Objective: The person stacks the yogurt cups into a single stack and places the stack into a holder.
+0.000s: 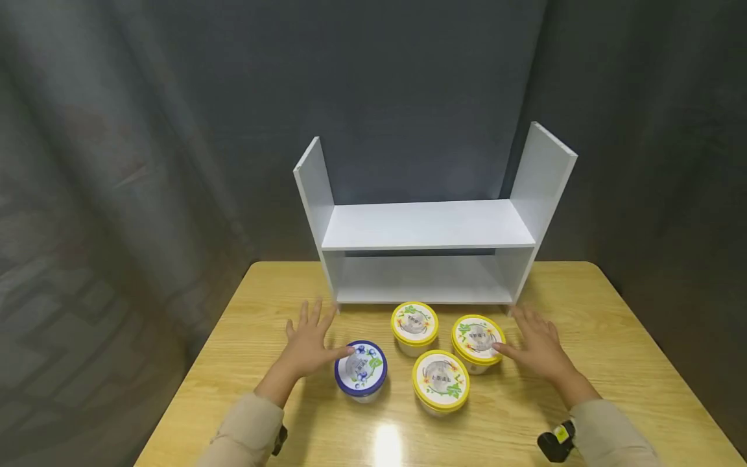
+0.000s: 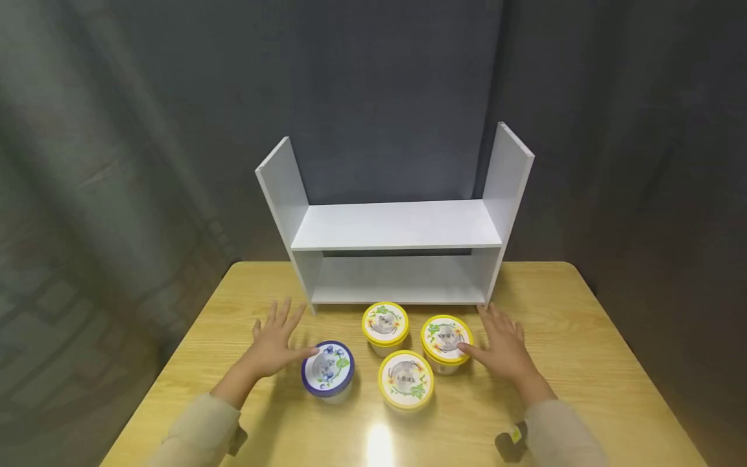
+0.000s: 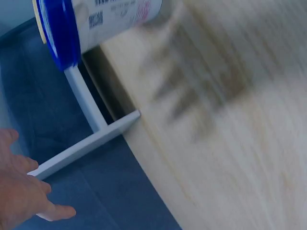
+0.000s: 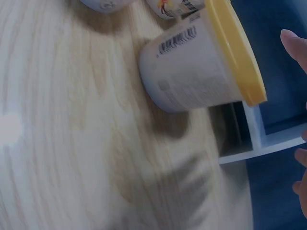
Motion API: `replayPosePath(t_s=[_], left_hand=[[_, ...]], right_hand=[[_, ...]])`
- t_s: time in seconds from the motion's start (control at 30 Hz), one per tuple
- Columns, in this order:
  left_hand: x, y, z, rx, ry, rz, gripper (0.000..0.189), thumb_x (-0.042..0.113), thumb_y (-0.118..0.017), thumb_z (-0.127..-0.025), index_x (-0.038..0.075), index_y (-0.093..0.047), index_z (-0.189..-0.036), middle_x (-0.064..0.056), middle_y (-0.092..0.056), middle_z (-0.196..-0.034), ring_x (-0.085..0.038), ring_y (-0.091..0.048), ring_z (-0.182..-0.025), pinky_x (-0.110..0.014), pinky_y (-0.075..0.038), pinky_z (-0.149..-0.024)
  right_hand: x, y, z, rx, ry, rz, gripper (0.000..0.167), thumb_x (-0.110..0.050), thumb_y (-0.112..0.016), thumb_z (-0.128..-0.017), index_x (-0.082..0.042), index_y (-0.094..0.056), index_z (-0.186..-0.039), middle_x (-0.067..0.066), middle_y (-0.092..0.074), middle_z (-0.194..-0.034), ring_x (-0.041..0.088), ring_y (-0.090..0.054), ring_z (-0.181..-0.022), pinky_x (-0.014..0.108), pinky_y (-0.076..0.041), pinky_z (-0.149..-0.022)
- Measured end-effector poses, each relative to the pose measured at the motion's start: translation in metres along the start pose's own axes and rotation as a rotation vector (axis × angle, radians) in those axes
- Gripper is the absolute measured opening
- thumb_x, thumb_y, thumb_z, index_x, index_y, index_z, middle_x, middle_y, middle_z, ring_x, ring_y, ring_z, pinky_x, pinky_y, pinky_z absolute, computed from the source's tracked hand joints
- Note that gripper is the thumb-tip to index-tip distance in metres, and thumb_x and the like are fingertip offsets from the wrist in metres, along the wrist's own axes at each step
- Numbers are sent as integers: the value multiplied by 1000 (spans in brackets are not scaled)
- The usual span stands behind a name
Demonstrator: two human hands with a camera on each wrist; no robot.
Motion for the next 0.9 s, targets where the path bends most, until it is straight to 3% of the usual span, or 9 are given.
replayPosePath(t_s=[0.27,0.6,0.77,0.9], left_hand=[[8,-21,9,-74,-45,123,96,64,-58,-64,17,-19,-139,-15,-5,-142,-37,3,-126,-68,-3,-89],[14,-39,20,-128,-138,279,100,59,-66,-59,17,-22,-138,-14,-11,-142,-36,-3,-127,-68,-12,-88],[14,-45,24,-152,-153,324,103,53,-72,-56,16,-22,-138,-16,-14,-141,-39,-8,-125,-70,-14,-84],[13,-51,26,-148,-164,344,103,45,-76,-55,13,-24,-137,-18,-18,-139,-41,-14,-124,-71,-15,-83]], right_hand=[[1,-26,2,-45,-56,-138,94,-43,-65,-72,6,-14,-135,33,-14,-134,52,-17,-116,63,-15,-90],[7,-49,7,-46,-115,-334,97,-36,-72,-67,6,-15,-134,32,-19,-133,49,-17,-118,62,-15,-92],[8,-53,10,-61,-174,-355,98,-35,-72,-67,-2,-11,-137,32,-20,-133,51,-17,-117,65,-16,-89],[10,-58,12,-50,-203,-463,96,-29,-72,-68,-9,-11,-139,29,-17,-135,51,-18,-117,65,-16,-88]])
Point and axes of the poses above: each hand's wrist, its own z-axis away from the middle knuckle, its own y-axis out of the back of the hand, x = y × z, the point moved 6 cm from there along -z, towards the middle knuckle
